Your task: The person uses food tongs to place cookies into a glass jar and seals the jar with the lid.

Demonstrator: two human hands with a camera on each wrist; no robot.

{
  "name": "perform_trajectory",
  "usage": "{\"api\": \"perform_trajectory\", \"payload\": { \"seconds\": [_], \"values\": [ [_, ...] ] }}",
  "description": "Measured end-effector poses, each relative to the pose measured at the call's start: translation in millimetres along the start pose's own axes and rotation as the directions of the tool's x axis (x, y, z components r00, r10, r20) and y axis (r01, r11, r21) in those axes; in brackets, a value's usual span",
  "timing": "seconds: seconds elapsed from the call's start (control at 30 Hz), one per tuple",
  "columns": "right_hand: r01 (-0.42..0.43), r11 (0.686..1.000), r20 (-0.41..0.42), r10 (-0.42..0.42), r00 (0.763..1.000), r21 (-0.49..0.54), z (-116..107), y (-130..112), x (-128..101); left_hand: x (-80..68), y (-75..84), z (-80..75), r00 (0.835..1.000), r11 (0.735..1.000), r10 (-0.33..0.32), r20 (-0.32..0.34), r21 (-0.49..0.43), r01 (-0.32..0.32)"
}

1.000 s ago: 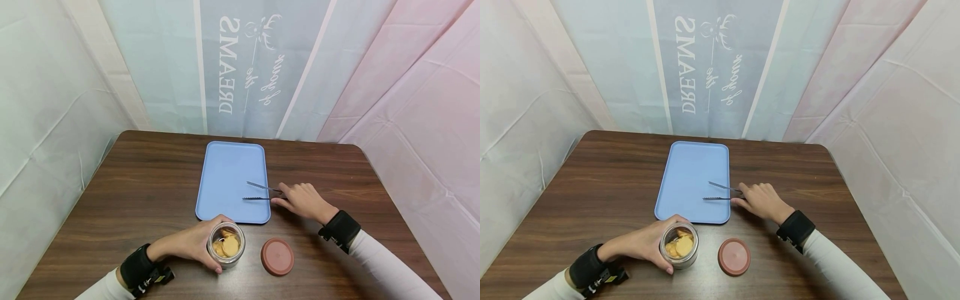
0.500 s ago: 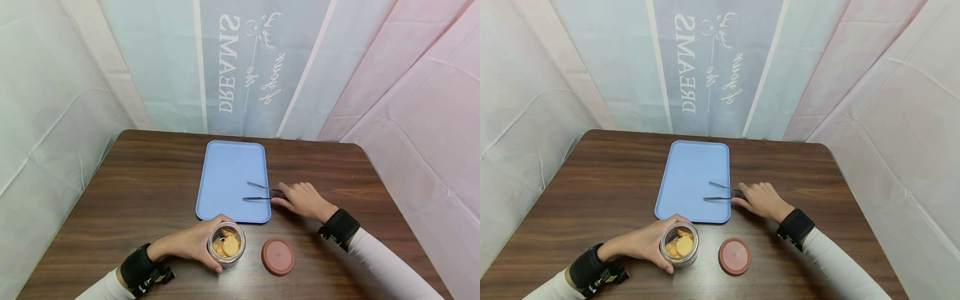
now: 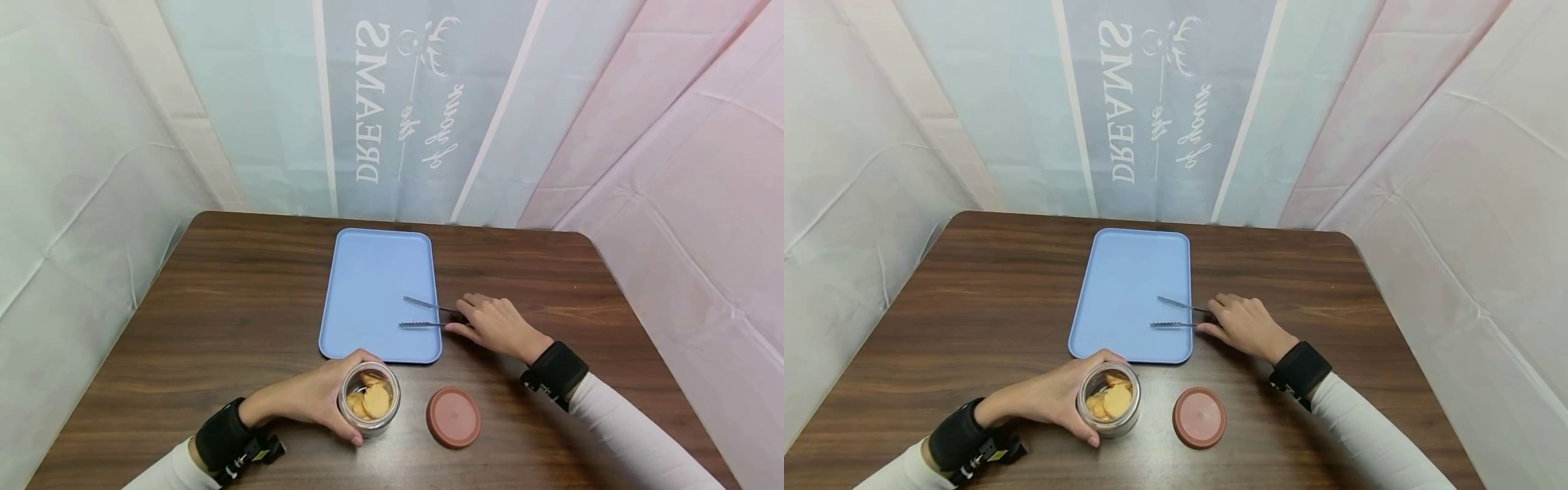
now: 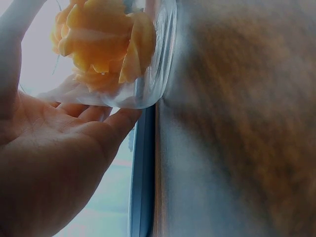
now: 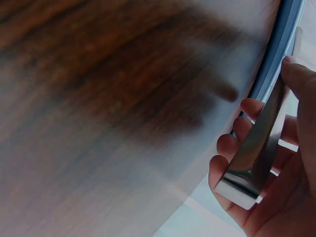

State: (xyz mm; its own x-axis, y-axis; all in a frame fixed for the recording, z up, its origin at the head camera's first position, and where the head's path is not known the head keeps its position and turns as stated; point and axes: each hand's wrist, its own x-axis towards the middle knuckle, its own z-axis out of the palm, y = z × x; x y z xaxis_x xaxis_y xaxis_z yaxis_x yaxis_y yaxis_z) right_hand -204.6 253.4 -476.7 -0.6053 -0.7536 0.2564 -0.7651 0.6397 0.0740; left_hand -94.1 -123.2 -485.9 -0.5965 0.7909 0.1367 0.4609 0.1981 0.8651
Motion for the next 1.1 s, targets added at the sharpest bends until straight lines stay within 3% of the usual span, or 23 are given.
{"api": "perform_trajectory", "payload": {
  "seconds": [0.27, 0.7, 0.9, 1.1],
  "values": [
    [0.037, 0.999, -0.028, -0.038, 0.999, -0.024, 1.4, 2.0, 0.3, -0.1, 0.2, 0.2, 1.000, 1.000, 0.001, 0.001, -0.007, -0.001],
    [0.029, 1.000, -0.027, -0.029, 0.999, -0.011, 3.3, 0.5, -1.1, -0.7, -0.1, 0.0, 1.000, 1.000, -0.011, 0.006, -0.023, 0.011],
    [-0.009, 1.000, 0.012, 0.009, 1.000, 0.005, -5.1, -2.0, -1.0, -0.7, -0.3, 0.1, 1.000, 1.000, -0.014, 0.006, -0.023, 0.014],
    [-0.012, 1.000, -0.003, 0.012, 1.000, 0.011, -20.0, -8.6, 0.8, -0.1, -1.6, -0.3, 1.000, 0.999, -0.016, 0.008, -0.029, 0.016]
  ]
}}
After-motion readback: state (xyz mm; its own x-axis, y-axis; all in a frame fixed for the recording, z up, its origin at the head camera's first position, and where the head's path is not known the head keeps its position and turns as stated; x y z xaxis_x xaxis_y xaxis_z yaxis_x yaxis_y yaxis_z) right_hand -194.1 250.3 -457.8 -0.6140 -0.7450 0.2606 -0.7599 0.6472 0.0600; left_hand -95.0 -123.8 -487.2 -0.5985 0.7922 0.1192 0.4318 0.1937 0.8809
